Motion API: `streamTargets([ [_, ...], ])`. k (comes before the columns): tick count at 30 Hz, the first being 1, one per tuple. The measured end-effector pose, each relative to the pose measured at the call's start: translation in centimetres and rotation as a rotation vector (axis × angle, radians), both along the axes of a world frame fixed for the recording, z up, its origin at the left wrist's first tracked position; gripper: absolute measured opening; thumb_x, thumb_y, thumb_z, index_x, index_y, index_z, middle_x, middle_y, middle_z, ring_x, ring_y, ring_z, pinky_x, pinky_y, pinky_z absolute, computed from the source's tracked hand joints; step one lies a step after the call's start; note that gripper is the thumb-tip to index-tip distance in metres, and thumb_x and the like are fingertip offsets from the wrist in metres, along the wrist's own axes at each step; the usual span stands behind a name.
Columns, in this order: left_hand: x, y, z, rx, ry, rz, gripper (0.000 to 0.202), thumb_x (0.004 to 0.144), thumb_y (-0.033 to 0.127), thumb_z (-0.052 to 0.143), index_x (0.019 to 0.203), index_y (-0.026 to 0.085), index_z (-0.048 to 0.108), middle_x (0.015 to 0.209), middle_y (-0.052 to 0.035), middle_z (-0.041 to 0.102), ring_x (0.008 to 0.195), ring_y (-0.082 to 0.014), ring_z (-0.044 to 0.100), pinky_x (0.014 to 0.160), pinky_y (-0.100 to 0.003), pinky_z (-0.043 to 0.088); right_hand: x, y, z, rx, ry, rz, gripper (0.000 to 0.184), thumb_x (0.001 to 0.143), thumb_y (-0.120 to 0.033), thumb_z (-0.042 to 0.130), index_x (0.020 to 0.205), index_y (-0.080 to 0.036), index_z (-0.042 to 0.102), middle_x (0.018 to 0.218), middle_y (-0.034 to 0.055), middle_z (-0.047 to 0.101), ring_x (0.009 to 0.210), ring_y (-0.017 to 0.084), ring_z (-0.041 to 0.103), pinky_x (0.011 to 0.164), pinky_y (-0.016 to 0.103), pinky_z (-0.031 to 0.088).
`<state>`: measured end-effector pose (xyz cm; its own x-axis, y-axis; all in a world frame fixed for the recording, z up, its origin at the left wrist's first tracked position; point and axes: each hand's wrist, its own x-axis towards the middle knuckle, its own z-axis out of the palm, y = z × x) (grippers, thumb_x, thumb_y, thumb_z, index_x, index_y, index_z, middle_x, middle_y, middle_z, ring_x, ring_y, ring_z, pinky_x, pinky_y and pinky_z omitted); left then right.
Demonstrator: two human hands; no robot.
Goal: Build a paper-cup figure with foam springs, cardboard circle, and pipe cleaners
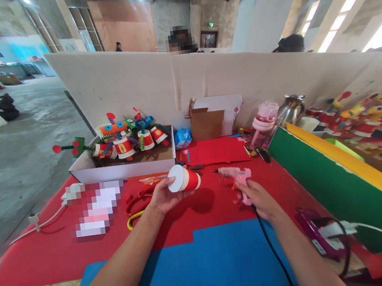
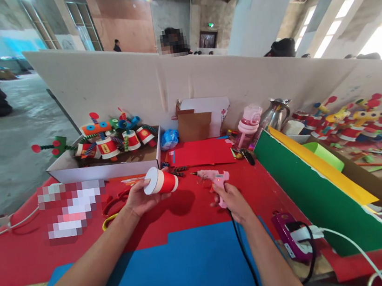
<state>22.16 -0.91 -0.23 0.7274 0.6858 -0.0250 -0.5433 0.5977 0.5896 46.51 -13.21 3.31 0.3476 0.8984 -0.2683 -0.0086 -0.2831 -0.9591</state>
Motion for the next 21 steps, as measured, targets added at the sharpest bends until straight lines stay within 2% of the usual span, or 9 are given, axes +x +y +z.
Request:
streamTargets([
  [3,0.0,-0.1,0.1,0.005,0.008,-0.011,0.074,0.068,0.027,0.067,0.137,0.015,0.044,0.103,-0.0106,0.070,0.095,-0.0287,0.066,0.088,-0.049,0.052,2.2,0.4,-0.8,-0.096,-0.366,0.008,0.031,0.077,-0.047,0.060,0.065,-0.019,0.052,0.055,-0.0027,0.053,0.052,0.013,0.052,0.049,0.024,0.037],
  [7,-0.1,0.0,0.2,0.025,0.022,-0.030,0.077,0.067,0.028,0.068,0.139,0.017,0.042,0.104,-0.0100,0.070,0.092,-0.0272,0.066,0.086,-0.046,0.053,3.6,0.8,-1.1,-0.210,-0.736,0.168,0.037,0.087,-0.044,0.045,0.067,-0.017,0.060,0.067,0.0052,0.064,0.065,0.018,0.061,0.059,0.027,0.040],
  [12,-0.2,-0.3,0.3,0.090,0.082,-0.082,0.083,0.065,0.021,0.071,0.142,0.022,0.040,0.096,-0.0056,0.070,0.077,-0.0201,0.065,0.077,-0.037,0.053,3.5,1.1,-0.2,-0.363,-1.099,0.231,0.041,0.087,-0.050,0.050,0.066,-0.017,0.064,0.072,0.0112,0.069,0.072,0.023,0.066,0.058,0.028,0.037],
  [15,-0.2,-0.7,0.8,0.161,0.139,-0.094,0.086,0.066,0.015,0.072,0.144,0.024,0.039,0.088,-0.0027,0.070,0.070,-0.0162,0.063,0.068,-0.027,0.049,3.0,1.0,0.9,-0.464,-1.178,0.229,0.045,0.086,-0.055,0.049,0.069,-0.018,0.066,0.078,0.0149,0.071,0.077,0.028,0.068,0.058,0.029,0.039],
  [18,-0.1,-1.1,1.4,0.251,0.238,-0.130,0.089,0.066,0.013,0.073,0.146,0.024,0.036,0.085,-0.0028,0.070,0.067,-0.0148,0.062,0.062,-0.023,0.045,2.1,0.7,2.3,-0.495,-1.187,0.156,0.050,0.084,-0.061,0.048,0.073,-0.017,0.068,0.077,0.0173,0.071,0.080,0.033,0.069,0.061,0.034,0.043],
  [20,0.0,-1.4,1.7,0.314,0.297,-0.150,0.092,0.065,0.012,0.074,0.147,0.026,0.034,0.091,-0.0040,0.069,0.071,-0.0158,0.062,0.063,-0.023,0.044,1.0,0.6,3.0,-0.352,-1.070,0.093,0.048,0.083,-0.062,0.050,0.085,-0.017,0.068,0.077,0.0145,0.071,0.077,0.030,0.069,0.064,0.035,0.047],
  [21,0.0,-1.6,1.8,0.346,0.321,-0.154,0.094,0.065,0.012,0.074,0.148,0.027,0.033,0.095,-0.0046,0.069,0.075,-0.0167,0.063,0.065,-0.023,0.044,0.2,0.6,3.2,-0.224,-0.947,0.090,0.047,0.082,-0.061,0.053,0.095,-0.018,0.067,0.082,0.0121,0.072,0.076,0.026,0.069,0.066,0.035,0.049],
])
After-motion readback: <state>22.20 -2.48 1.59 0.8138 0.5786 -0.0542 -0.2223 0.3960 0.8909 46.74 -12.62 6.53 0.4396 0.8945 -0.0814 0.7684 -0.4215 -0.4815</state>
